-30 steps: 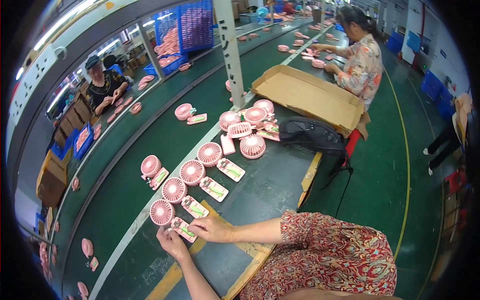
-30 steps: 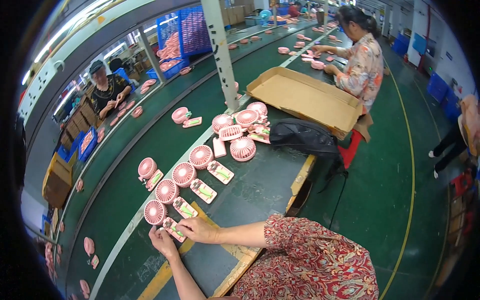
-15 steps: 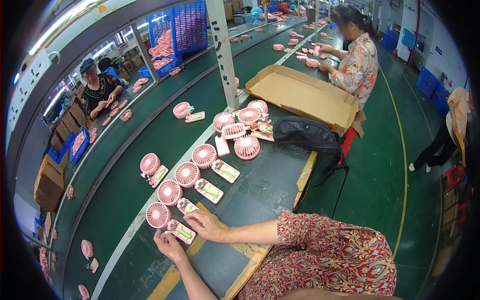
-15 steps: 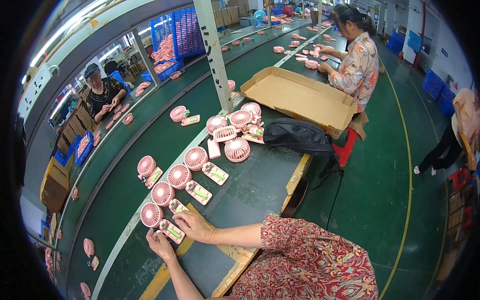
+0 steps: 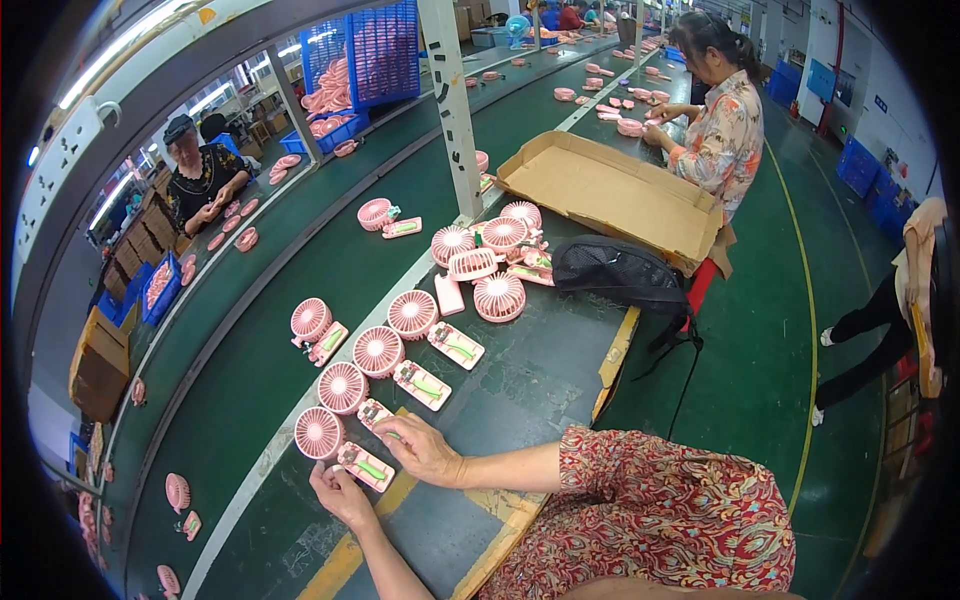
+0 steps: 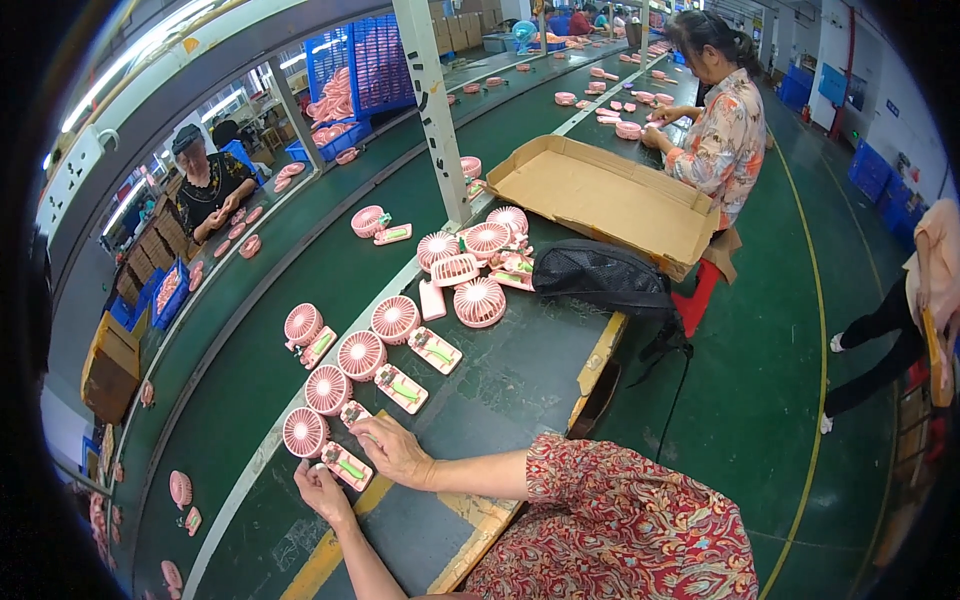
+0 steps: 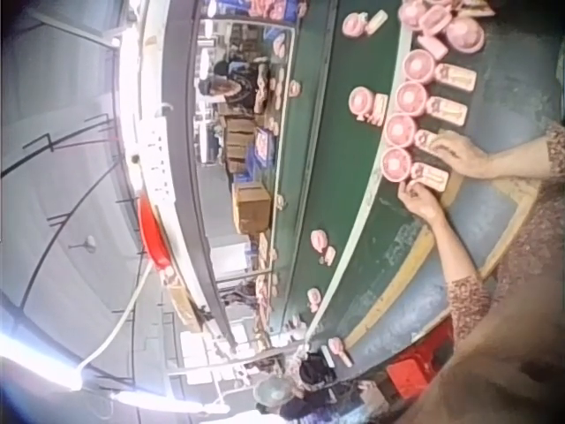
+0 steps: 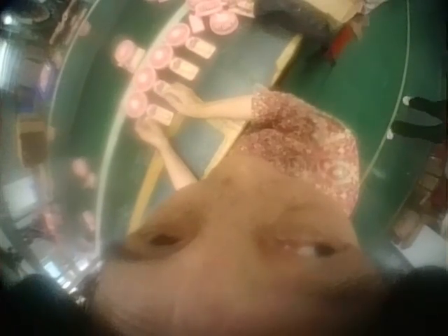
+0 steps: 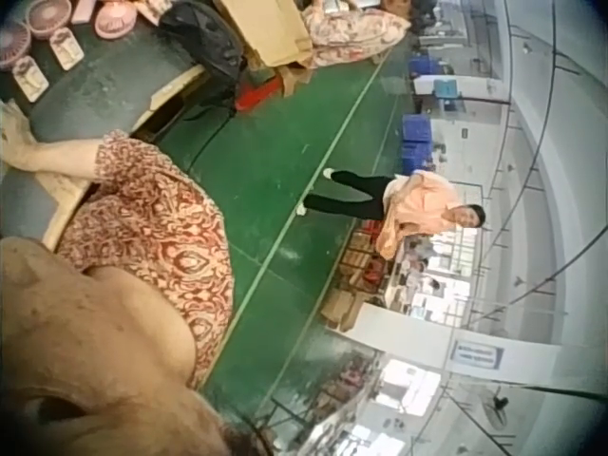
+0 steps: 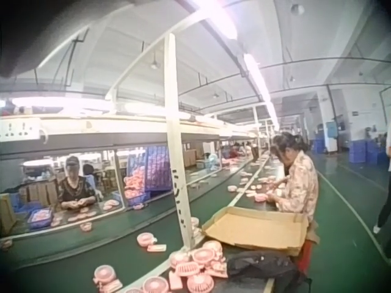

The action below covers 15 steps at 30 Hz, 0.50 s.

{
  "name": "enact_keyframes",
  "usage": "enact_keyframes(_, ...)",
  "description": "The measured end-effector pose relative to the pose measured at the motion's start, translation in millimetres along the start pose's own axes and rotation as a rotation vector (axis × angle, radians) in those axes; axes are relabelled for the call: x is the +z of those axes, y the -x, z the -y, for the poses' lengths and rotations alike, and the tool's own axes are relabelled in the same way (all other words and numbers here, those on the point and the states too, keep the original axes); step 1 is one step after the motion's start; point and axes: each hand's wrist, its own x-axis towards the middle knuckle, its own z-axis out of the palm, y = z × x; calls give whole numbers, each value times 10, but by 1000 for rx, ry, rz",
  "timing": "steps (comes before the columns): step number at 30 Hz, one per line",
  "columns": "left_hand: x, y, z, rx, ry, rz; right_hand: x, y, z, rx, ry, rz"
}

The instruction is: Assemble and inspect small portable handheld fans on an electronics assembly line.

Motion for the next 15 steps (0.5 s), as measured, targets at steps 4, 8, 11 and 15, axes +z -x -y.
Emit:
enact_keyframes(4, 6, -4, -30, 5, -11, -1, -4, -23, 4, 4, -19, -1)
enact_keyframes(8, 6, -19, 1, 3, 38, -5, 28, -30, -22, -15, -8, -5)
enact_keyframes(11, 19, -20, -41, -10, 17, -5, 14, -41, -23, -10, 4, -5)
enact_keyframes(15, 45, -10, -60, -8, 5, 5, -23, -45, -9, -6, 5, -13)
